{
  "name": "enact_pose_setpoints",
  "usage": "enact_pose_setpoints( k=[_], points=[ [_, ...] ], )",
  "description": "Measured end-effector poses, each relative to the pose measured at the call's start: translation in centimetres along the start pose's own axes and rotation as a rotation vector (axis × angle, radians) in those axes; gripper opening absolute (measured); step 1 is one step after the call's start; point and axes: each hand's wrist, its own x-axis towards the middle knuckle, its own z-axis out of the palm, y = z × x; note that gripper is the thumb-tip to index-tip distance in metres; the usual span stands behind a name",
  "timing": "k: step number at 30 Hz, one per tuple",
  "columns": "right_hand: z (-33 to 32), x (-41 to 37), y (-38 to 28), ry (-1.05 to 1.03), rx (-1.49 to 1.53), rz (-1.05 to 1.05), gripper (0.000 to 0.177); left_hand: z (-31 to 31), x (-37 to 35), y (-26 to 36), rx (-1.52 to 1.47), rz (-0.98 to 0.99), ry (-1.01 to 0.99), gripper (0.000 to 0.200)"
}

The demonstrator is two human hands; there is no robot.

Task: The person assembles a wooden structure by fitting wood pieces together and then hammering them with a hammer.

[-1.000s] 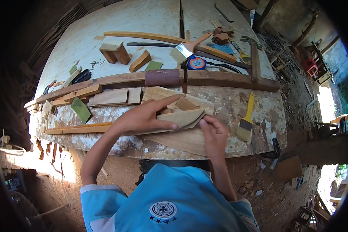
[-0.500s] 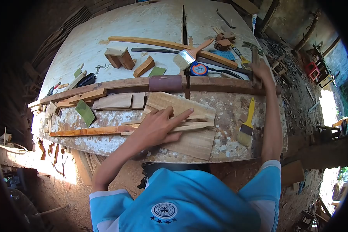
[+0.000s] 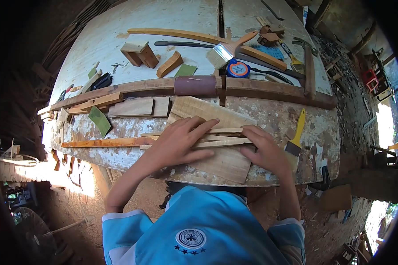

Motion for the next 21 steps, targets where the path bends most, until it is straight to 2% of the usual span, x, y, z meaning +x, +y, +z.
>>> enact_pose_setpoints(
  k=[2,5,8,14,21],
  points=[
    [0.3,0.1,-0.5,-0.029,0.074,0.102,0.033,-0.6,-0.4,0.0,-0.096,0.037,0.141,0.054],
    [0.9,-0.3,-0.2,0.051,0.143,0.120,0.030,-1.1,-1.6,-1.0,-0.307,-0.021,0.109,0.036],
    [1.8,-0.6,0.0,0.153,0.249,0.187,0.028,-0.3,-2.1,-1.8,-0.351,0.014,0.163,0.022],
    [3.3,-1.2,1.2,0.209,0.512,0.310,0.032,0.5,-1.9,-1.5,-0.200,0.064,0.225,0.020],
    [3.3,-1.4,1.0,0.273,0.730,0.331,0.033,0.7,-2.1,-1.1,-0.089,0.079,0.250,0.020]
  ],
)
